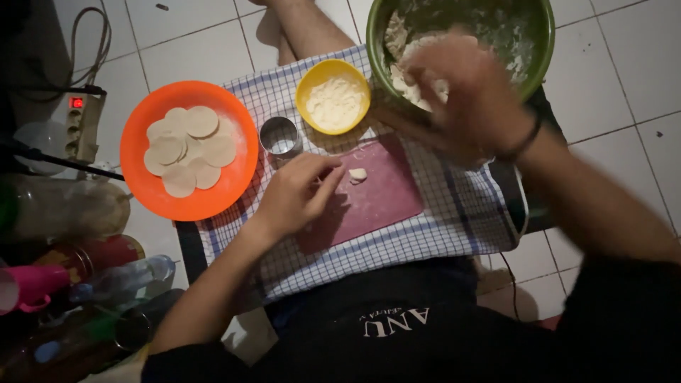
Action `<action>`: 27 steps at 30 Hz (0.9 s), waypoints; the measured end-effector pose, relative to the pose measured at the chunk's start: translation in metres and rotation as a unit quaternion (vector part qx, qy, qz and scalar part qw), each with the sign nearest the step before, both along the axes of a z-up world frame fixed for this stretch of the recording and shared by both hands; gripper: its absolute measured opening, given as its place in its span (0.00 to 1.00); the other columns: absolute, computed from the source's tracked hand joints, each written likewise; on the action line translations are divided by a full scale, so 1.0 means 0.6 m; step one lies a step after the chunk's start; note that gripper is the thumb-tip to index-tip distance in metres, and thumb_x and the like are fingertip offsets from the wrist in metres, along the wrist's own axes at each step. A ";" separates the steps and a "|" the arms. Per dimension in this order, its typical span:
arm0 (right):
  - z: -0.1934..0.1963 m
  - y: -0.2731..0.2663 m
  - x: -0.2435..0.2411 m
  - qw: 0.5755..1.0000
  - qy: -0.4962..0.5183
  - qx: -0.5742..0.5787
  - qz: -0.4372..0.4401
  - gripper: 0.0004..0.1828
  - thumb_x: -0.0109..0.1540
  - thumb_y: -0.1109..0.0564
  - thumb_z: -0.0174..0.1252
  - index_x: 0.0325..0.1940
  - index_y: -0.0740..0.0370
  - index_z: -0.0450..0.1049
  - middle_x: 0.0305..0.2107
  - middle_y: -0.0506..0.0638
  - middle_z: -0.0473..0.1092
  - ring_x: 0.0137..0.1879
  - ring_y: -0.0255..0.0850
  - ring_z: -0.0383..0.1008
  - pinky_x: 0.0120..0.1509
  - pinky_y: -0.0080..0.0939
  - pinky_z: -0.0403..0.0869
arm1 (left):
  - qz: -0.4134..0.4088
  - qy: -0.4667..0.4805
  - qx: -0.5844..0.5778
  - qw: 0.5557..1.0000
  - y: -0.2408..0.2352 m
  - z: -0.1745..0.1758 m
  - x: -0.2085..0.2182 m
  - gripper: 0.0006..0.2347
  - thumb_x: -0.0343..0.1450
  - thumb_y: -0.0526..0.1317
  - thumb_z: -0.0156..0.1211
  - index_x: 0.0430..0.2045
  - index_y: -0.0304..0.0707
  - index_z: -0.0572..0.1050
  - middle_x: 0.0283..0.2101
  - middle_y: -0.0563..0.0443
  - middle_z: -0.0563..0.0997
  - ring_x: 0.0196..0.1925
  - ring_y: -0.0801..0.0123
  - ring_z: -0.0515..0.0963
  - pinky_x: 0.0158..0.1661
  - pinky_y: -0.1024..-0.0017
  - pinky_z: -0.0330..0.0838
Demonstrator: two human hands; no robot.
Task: A person is rolling out small dough circles and filling them to prepare dumplings or similar food items.
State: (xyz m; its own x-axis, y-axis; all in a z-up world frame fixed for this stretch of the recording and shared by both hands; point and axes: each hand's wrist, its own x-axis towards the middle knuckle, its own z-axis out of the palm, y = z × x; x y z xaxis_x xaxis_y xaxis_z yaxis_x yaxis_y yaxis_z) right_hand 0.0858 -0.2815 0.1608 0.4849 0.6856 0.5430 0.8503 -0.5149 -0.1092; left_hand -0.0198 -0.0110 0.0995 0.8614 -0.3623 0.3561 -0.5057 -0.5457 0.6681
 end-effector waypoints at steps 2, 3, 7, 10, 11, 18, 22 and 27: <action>-0.035 -0.023 0.070 1.000 -0.017 -0.011 -0.013 0.11 0.65 0.58 0.70 0.47 0.63 0.76 0.40 0.53 0.72 0.41 0.46 0.70 0.49 0.45 0.72 | -0.009 -0.016 0.008 1.000 -0.009 0.032 0.004 0.06 0.72 0.33 0.61 0.39 0.30 0.79 0.34 0.46 0.81 0.30 0.67 0.78 0.31 0.74 0.73; -0.052 -0.034 0.109 0.999 -0.033 -0.023 -0.026 0.12 0.65 0.68 0.63 0.52 0.67 0.81 0.48 0.55 0.78 0.48 0.50 0.76 0.54 0.46 0.74 | -0.018 -0.030 0.015 0.999 -0.014 0.048 0.009 0.05 0.72 0.34 0.61 0.38 0.30 0.79 0.32 0.47 0.81 0.29 0.67 0.77 0.31 0.73 0.72; -0.067 -0.027 0.172 0.997 -0.036 -0.074 0.010 0.10 0.66 0.65 0.65 0.51 0.66 0.81 0.48 0.52 0.78 0.47 0.50 0.78 0.49 0.46 0.76 | -0.037 -0.072 0.053 0.995 -0.030 0.066 0.062 0.04 0.74 0.36 0.60 0.36 0.35 0.78 0.32 0.48 0.80 0.31 0.65 0.77 0.31 0.70 0.71; -0.082 -0.022 0.207 0.985 -0.092 -0.146 0.024 0.16 0.59 0.60 0.67 0.52 0.59 0.81 0.50 0.48 0.77 0.52 0.44 0.75 0.60 0.42 0.75 | -0.042 -0.131 0.052 0.989 -0.043 0.073 0.118 0.03 0.74 0.35 0.62 0.34 0.34 0.78 0.26 0.50 0.76 0.29 0.64 0.74 0.30 0.68 0.68; -0.083 -0.021 0.212 0.983 -0.103 -0.149 0.030 0.17 0.58 0.59 0.66 0.51 0.60 0.80 0.49 0.49 0.76 0.52 0.45 0.74 0.57 0.42 0.74 | -0.036 -0.158 0.050 0.986 -0.049 0.072 0.137 0.03 0.74 0.34 0.61 0.32 0.34 0.77 0.29 0.49 0.76 0.34 0.62 0.74 0.35 0.68 0.69; -0.092 -0.031 0.234 0.961 -0.137 -0.241 -0.007 0.10 0.62 0.51 0.59 0.46 0.52 0.77 0.47 0.48 0.68 0.51 0.43 0.69 0.55 0.43 0.72 | 0.025 -0.204 0.151 0.967 -0.086 0.033 0.276 0.07 0.71 0.42 0.68 0.32 0.38 0.80 0.56 0.41 0.66 0.64 0.42 0.57 0.61 0.48 0.64; -0.104 -0.047 0.258 0.968 -0.097 -0.225 0.052 0.12 0.56 0.61 0.59 0.43 0.59 0.75 0.45 0.49 0.72 0.51 0.46 0.72 0.55 0.44 0.75 | 0.027 -0.211 0.179 0.961 -0.117 -0.002 0.341 0.09 0.66 0.41 0.73 0.33 0.39 0.81 0.61 0.39 0.64 0.67 0.35 0.52 0.63 0.44 0.60; -0.095 -0.058 0.252 0.978 -0.008 -0.202 0.050 0.17 0.58 0.60 0.57 0.51 0.61 0.77 0.50 0.51 0.73 0.45 0.51 0.77 0.42 0.47 0.78 | 0.039 -0.138 0.284 0.948 -0.153 -0.029 0.388 0.17 0.58 0.48 0.72 0.33 0.34 0.82 0.69 0.31 0.56 0.72 0.30 0.41 0.59 0.36 0.59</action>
State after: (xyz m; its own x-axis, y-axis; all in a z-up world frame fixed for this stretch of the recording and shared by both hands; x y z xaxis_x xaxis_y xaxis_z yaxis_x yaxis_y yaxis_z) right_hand 0.2369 -0.3161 0.1035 0.3976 0.8894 0.2258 0.8987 -0.4271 0.0998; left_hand 0.2130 -0.1028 0.0822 0.7958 -0.5022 0.3385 -0.5619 -0.8207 0.1033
